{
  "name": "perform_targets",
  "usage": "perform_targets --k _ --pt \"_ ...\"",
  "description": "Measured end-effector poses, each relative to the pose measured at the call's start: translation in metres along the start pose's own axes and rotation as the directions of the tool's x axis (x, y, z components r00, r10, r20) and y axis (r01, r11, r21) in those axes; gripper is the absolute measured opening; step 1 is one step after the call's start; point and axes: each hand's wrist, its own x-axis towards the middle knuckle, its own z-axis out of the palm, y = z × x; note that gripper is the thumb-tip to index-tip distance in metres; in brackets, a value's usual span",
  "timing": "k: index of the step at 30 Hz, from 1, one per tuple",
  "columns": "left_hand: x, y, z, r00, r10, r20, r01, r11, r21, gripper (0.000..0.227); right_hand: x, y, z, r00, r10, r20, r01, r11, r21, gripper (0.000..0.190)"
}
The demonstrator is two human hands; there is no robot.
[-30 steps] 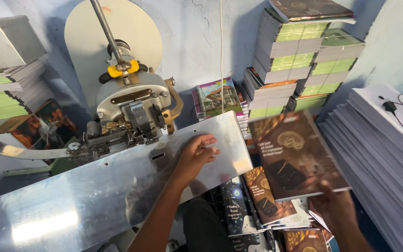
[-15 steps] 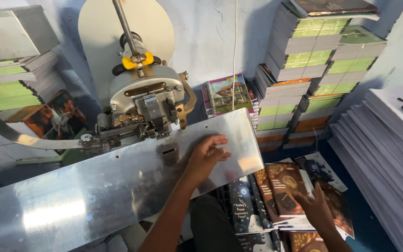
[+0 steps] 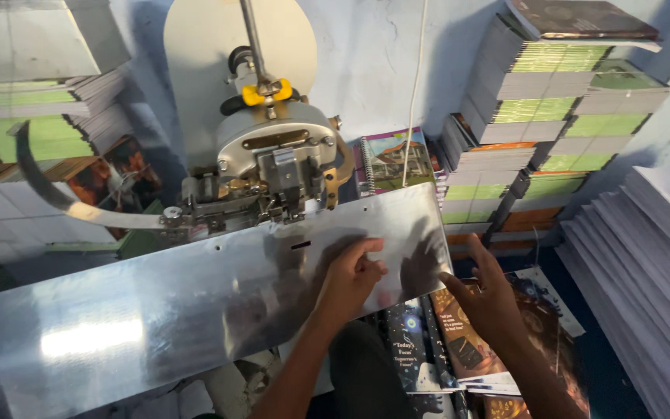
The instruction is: The person places individual book covers onto a binding machine, aligns them, and operates the machine to secure the binding. Finished books are removed and stacked nearby. The process is repeated for multiple covers.
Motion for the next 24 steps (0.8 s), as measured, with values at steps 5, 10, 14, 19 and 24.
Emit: perform_targets --k 5,10,14,19,24 --pt "-0.044 0.014 -0.049 0.920 0.327 -0.213 -0.229 0.894 0.384 0.030 0.000 -0.027 0.025 0.974 -0.214 0.067 0.224 0.954 -0.202 0.081" --pt "-0.091 0.028 -0.110 0.867 0.029 -0.497 0.143 0.941 0.306 0.027 -0.002 -0.057 0.067 0.921 -0.357 0.154 0.375 0.919 -0.117 0.070" --pt "-0.121 0.042 -0.151 0.779 0.400 -0.483 -0.032 0.794 0.607 0.025 -0.005 -0.082 0.100 0.850 -0.500 0.166 0.512 0.858 -0.036 0.062" --pt "-0.138 0.056 -0.177 0.751 0.336 -0.568 0.150 0.751 0.643 0.038 -0.003 -0.113 0.135 0.802 -0.575 0.158 0.593 0.800 -0.096 0.060" --pt "-0.144 0.055 -0.184 0.754 0.357 -0.552 0.105 0.764 0.637 0.045 -0.004 -0.136 0.155 0.718 -0.676 0.165 0.694 0.714 -0.092 0.058"
